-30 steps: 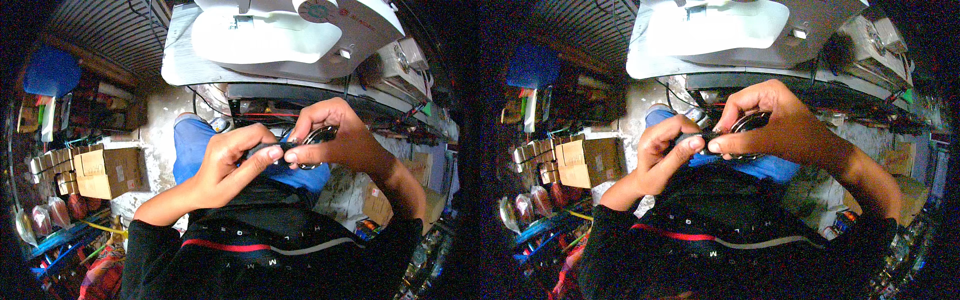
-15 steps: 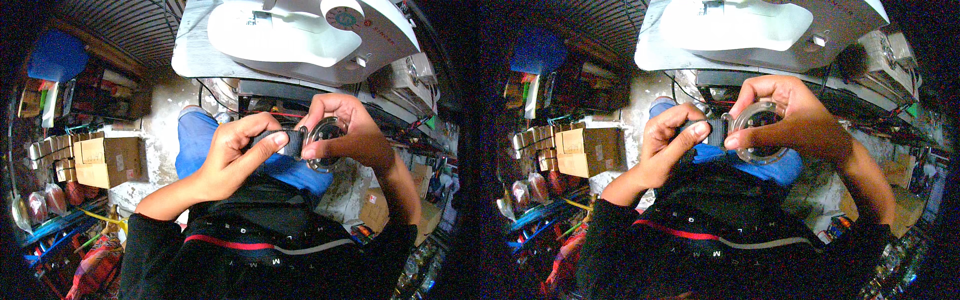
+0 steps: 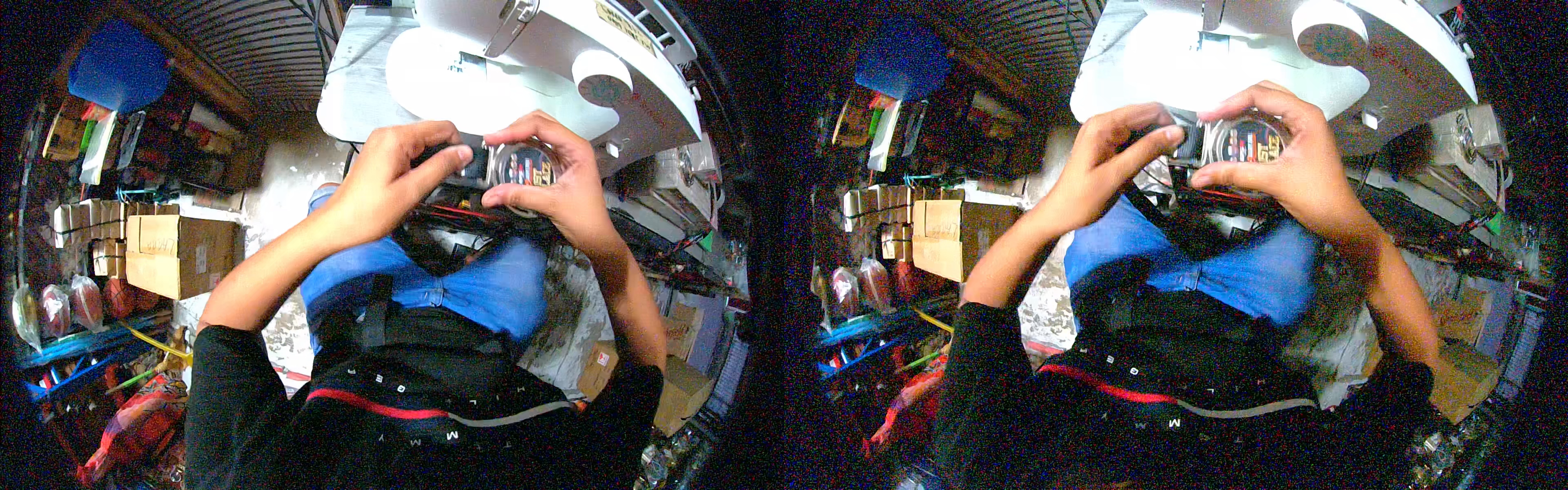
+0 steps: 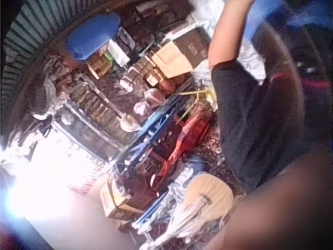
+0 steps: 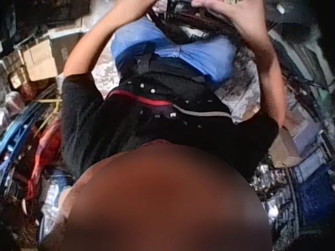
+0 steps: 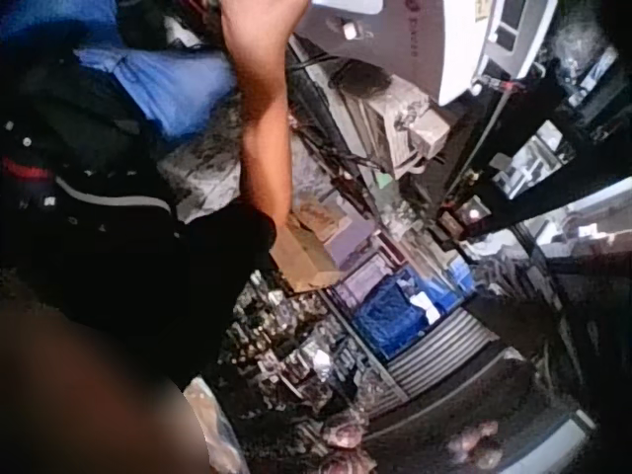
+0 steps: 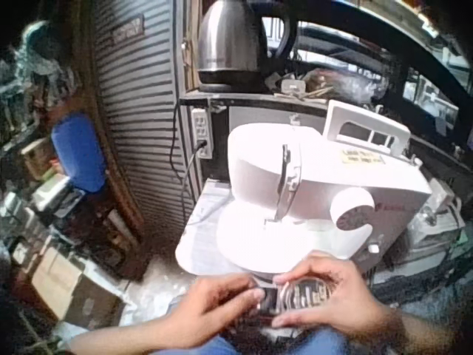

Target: The person removes a decorative badge from a white sewing machine, then uses pliers to remove a small metal ring from the needle area. They reattach the badge and continue adjusting the machine's needle and presser foot area.

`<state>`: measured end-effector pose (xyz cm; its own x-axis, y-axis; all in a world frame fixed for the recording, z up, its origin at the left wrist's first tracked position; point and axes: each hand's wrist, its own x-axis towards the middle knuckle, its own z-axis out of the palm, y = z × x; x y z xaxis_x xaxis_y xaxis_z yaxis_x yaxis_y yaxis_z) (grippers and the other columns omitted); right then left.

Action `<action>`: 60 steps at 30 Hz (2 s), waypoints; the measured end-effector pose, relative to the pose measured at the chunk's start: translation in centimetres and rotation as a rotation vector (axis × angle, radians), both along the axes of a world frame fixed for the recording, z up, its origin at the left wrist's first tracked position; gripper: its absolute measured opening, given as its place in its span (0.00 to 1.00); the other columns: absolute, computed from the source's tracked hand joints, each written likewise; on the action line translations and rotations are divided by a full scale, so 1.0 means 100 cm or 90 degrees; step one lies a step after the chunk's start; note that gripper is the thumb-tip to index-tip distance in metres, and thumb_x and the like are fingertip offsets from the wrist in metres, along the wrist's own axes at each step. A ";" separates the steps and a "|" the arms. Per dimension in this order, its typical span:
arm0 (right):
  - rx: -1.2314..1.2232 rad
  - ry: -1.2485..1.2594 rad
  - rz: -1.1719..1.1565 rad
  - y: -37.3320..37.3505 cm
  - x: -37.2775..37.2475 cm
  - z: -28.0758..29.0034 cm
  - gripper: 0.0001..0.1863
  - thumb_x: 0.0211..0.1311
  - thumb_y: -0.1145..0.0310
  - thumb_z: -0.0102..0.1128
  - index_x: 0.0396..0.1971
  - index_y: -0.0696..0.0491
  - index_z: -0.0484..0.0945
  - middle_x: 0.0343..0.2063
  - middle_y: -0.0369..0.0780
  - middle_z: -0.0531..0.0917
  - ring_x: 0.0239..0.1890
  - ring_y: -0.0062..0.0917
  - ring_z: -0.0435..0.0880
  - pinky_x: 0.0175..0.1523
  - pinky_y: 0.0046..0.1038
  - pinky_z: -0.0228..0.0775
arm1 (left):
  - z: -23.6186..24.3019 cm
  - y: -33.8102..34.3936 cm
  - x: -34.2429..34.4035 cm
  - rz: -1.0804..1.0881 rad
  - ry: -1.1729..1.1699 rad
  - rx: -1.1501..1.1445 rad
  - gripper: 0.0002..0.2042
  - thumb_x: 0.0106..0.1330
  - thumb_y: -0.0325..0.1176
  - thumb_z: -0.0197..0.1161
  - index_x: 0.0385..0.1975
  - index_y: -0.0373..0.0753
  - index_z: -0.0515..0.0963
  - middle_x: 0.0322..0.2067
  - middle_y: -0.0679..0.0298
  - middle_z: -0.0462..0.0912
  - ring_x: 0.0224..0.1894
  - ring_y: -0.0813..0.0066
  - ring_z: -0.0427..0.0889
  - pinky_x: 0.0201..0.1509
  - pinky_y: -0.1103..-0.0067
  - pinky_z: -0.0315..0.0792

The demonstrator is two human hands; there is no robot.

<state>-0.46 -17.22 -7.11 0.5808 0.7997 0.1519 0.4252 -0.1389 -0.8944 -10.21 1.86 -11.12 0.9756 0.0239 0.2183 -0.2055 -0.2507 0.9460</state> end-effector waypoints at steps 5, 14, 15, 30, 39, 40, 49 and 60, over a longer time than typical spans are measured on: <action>0.024 -0.416 -0.077 0.019 0.035 -0.025 0.20 0.38 0.68 0.76 0.34 0.54 0.80 0.35 0.40 0.77 0.43 0.30 0.78 0.50 0.29 0.70 | -0.008 0.030 0.047 0.002 -0.044 0.168 0.14 0.66 0.38 0.57 0.29 0.31 0.77 0.18 0.56 0.75 0.22 0.74 0.72 0.29 0.73 0.66; -0.067 -0.513 -0.097 0.033 0.073 -0.064 0.24 0.46 0.63 0.70 0.46 0.55 0.79 0.42 0.47 0.81 0.45 0.40 0.80 0.53 0.35 0.70 | -0.008 0.064 0.102 0.138 -0.021 0.590 0.19 0.56 0.53 0.64 0.40 0.47 0.84 0.42 0.57 0.81 0.52 0.62 0.74 0.54 0.64 0.57; -0.064 -0.501 -0.091 0.033 0.074 -0.066 0.24 0.47 0.63 0.70 0.46 0.54 0.79 0.42 0.47 0.81 0.45 0.40 0.80 0.52 0.35 0.70 | -0.011 0.067 0.107 0.142 -0.052 0.585 0.19 0.56 0.54 0.64 0.39 0.48 0.85 0.43 0.58 0.81 0.52 0.62 0.73 0.54 0.64 0.58; -0.358 -0.314 -0.039 0.029 0.070 -0.056 0.18 0.58 0.66 0.58 0.50 0.45 0.79 0.55 0.43 0.73 0.59 0.34 0.71 0.64 0.29 0.59 | -0.040 0.086 0.112 0.107 -0.269 0.369 0.15 0.47 0.49 0.70 0.35 0.55 0.83 0.40 0.69 0.80 0.47 0.67 0.73 0.50 0.64 0.52; -0.192 -0.227 -0.137 0.031 0.075 -0.059 0.22 0.44 0.77 0.68 0.44 0.51 0.80 0.44 0.39 0.82 0.46 0.23 0.80 0.54 0.25 0.68 | -0.046 0.089 0.117 0.057 -0.338 0.442 0.11 0.50 0.46 0.69 0.30 0.52 0.84 0.45 0.65 0.82 0.51 0.68 0.75 0.52 0.66 0.54; -0.210 -0.263 -0.141 0.031 0.074 -0.058 0.22 0.43 0.77 0.68 0.44 0.51 0.80 0.44 0.38 0.82 0.46 0.23 0.80 0.53 0.24 0.68 | -0.047 0.088 0.118 0.062 -0.357 0.437 0.11 0.50 0.46 0.69 0.30 0.52 0.84 0.44 0.64 0.82 0.51 0.67 0.75 0.52 0.66 0.55; -0.126 -0.202 -0.180 0.030 0.079 -0.064 0.21 0.44 0.78 0.66 0.43 0.53 0.79 0.38 0.36 0.83 0.43 0.19 0.80 0.50 0.20 0.68 | -0.053 0.090 0.121 0.058 -0.359 0.421 0.11 0.49 0.44 0.69 0.30 0.48 0.83 0.39 0.62 0.82 0.47 0.63 0.77 0.52 0.63 0.61; -0.150 -0.585 -0.297 0.031 0.136 -0.072 0.19 0.56 0.67 0.65 0.47 0.54 0.78 0.41 0.36 0.82 0.46 0.20 0.79 0.52 0.21 0.68 | -0.052 0.085 0.123 0.058 -0.335 0.385 0.11 0.51 0.44 0.67 0.31 0.45 0.82 0.33 0.59 0.82 0.42 0.61 0.79 0.49 0.64 0.63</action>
<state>13.14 -14.14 -14.29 0.5791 0.5933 0.5592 0.7847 -0.5918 -0.1847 2.13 10.33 -16.34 0.7410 -0.1699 0.6497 -0.5402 -0.7255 0.4264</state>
